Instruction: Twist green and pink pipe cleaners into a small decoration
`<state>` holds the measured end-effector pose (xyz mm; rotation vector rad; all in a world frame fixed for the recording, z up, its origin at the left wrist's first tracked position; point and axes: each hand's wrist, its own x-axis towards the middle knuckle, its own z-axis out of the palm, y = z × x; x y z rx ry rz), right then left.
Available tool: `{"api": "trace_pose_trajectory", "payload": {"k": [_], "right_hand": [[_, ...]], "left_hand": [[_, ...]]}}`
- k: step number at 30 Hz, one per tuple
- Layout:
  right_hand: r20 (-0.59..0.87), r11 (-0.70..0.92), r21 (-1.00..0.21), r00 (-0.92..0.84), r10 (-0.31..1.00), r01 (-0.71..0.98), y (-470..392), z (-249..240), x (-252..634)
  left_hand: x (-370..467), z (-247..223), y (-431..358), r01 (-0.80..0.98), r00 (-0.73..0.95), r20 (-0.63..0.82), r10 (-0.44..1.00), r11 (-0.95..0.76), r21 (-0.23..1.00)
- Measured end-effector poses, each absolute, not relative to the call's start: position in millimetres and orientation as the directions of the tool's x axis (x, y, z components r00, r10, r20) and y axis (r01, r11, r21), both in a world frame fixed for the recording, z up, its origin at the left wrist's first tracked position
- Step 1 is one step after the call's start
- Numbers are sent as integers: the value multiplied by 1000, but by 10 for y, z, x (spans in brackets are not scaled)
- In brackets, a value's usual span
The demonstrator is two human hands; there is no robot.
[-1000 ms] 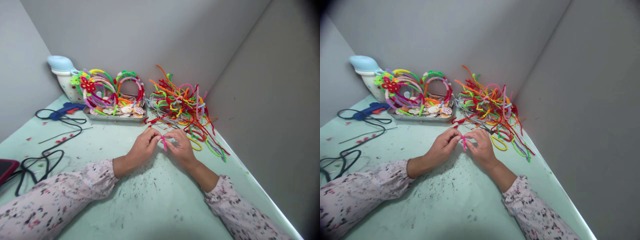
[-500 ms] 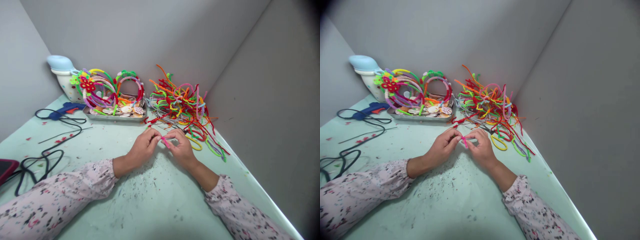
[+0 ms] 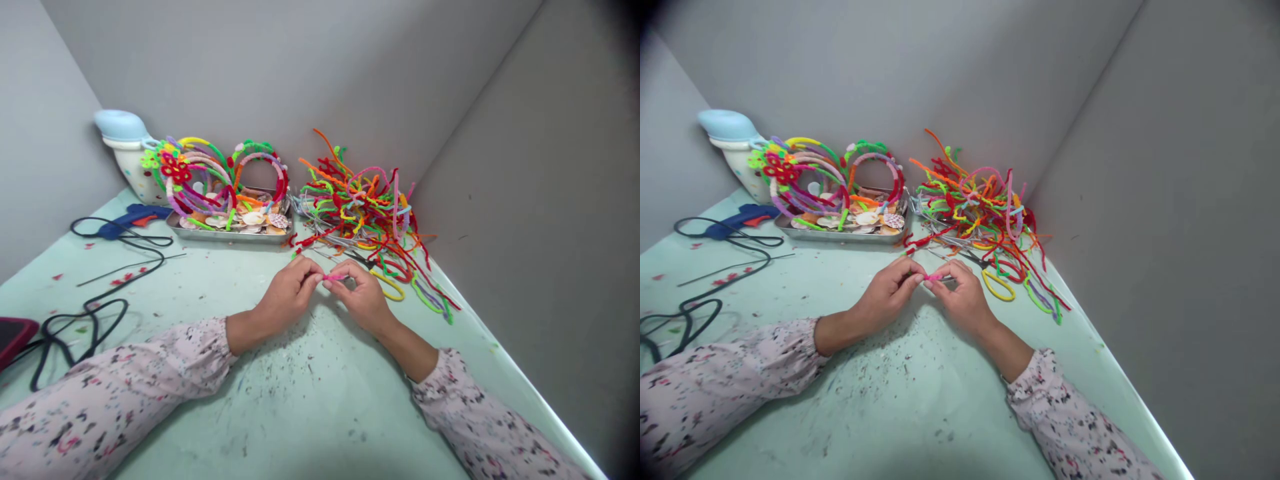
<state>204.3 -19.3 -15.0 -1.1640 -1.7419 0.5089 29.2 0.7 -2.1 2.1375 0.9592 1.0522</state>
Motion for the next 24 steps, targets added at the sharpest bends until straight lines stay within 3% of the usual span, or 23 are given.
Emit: {"api": "trace_pose_trajectory", "payload": {"k": [7, 24], "right_hand": [[527, 507, -686, -123, 841, 522, -187, -127, 2042], [377, 379, -834, -87, 922, 400, -188, -132, 2059]], "left_hand": [[293, -23, 13, 347, 414, 427, 804, -573, 742], [289, -52, 10, 353, 447, 438, 780, -603, 715]]}}
